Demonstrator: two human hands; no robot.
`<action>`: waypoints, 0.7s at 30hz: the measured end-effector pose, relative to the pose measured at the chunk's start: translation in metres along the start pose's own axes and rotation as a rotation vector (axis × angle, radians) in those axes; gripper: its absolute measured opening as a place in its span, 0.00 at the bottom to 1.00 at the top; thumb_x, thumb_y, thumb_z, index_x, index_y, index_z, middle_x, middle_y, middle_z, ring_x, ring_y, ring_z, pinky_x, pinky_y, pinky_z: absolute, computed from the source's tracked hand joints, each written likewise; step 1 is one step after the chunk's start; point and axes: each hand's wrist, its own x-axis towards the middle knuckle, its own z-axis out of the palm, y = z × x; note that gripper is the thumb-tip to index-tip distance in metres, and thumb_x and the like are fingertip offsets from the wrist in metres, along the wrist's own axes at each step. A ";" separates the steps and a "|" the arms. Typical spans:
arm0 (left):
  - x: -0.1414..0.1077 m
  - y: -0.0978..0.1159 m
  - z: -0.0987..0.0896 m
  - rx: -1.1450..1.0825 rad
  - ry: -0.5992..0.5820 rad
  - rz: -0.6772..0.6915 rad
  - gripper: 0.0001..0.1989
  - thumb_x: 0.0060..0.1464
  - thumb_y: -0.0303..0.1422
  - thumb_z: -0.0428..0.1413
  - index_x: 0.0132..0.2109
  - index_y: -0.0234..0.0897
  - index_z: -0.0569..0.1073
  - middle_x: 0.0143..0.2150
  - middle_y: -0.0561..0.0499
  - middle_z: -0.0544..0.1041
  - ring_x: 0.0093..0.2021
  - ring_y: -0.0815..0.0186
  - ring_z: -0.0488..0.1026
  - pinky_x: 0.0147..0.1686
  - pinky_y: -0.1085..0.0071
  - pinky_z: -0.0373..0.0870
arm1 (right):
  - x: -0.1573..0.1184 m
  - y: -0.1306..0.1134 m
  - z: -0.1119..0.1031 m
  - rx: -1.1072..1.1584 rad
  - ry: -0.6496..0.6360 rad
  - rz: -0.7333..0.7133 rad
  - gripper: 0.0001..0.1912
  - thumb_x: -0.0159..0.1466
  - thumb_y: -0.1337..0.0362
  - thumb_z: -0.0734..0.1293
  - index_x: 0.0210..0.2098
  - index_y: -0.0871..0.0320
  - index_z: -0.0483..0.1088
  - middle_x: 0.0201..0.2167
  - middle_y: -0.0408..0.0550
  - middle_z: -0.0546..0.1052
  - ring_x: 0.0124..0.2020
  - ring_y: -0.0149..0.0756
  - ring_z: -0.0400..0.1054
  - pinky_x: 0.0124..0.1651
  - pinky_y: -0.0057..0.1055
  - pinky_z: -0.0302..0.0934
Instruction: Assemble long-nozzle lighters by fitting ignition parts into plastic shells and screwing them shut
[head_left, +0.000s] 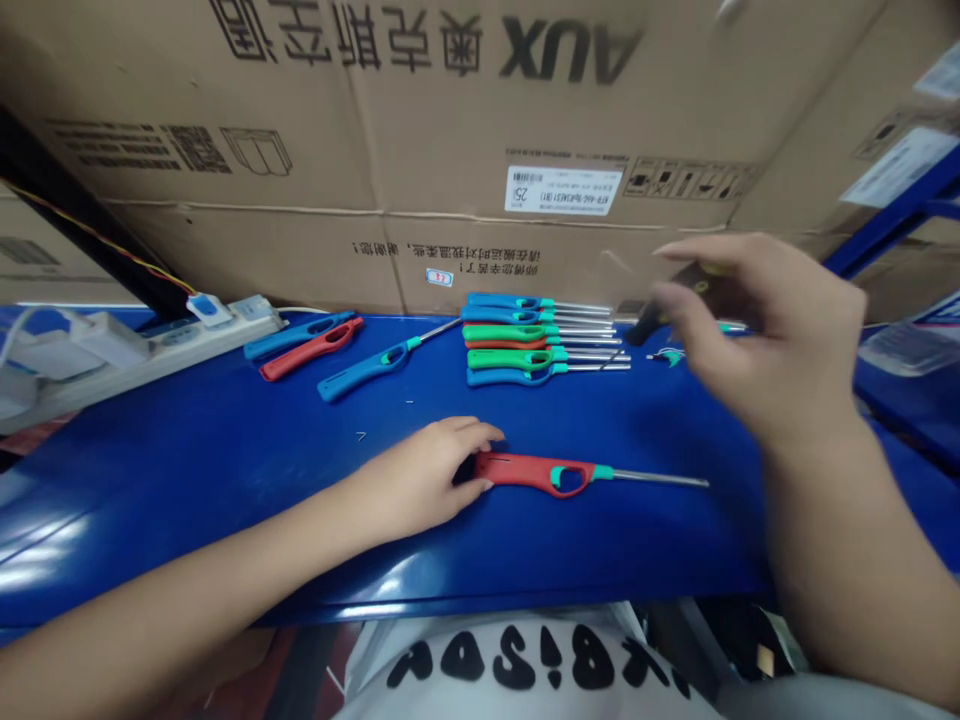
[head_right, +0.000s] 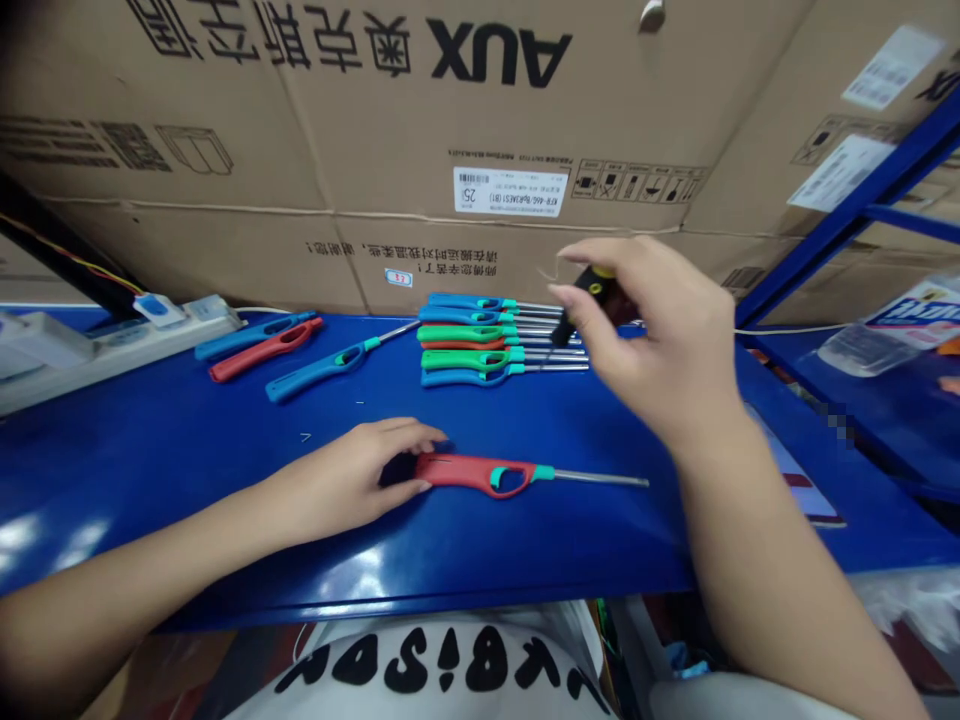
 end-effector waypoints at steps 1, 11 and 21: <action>-0.002 0.002 -0.003 0.059 -0.018 -0.030 0.21 0.57 0.27 0.61 0.58 0.39 0.71 0.50 0.47 0.77 0.50 0.57 0.75 0.50 0.59 0.74 | 0.001 0.014 -0.005 -0.087 -0.045 0.004 0.12 0.68 0.59 0.67 0.50 0.52 0.74 0.40 0.49 0.80 0.32 0.38 0.72 0.38 0.38 0.68; 0.013 0.027 0.007 0.332 -0.108 0.011 0.19 0.67 0.27 0.50 0.62 0.30 0.68 0.52 0.38 0.73 0.51 0.52 0.73 0.51 0.56 0.74 | -0.041 0.096 -0.008 -0.291 -0.263 0.318 0.08 0.63 0.60 0.63 0.35 0.57 0.72 0.36 0.56 0.74 0.40 0.48 0.72 0.49 0.45 0.67; 0.065 -0.011 -0.039 0.244 0.098 0.160 0.13 0.68 0.31 0.49 0.53 0.34 0.76 0.47 0.41 0.73 0.46 0.58 0.73 0.50 0.62 0.72 | -0.065 0.104 -0.008 -0.311 -0.982 0.739 0.22 0.59 0.64 0.67 0.54 0.58 0.68 0.50 0.61 0.69 0.25 0.36 0.70 0.32 0.36 0.67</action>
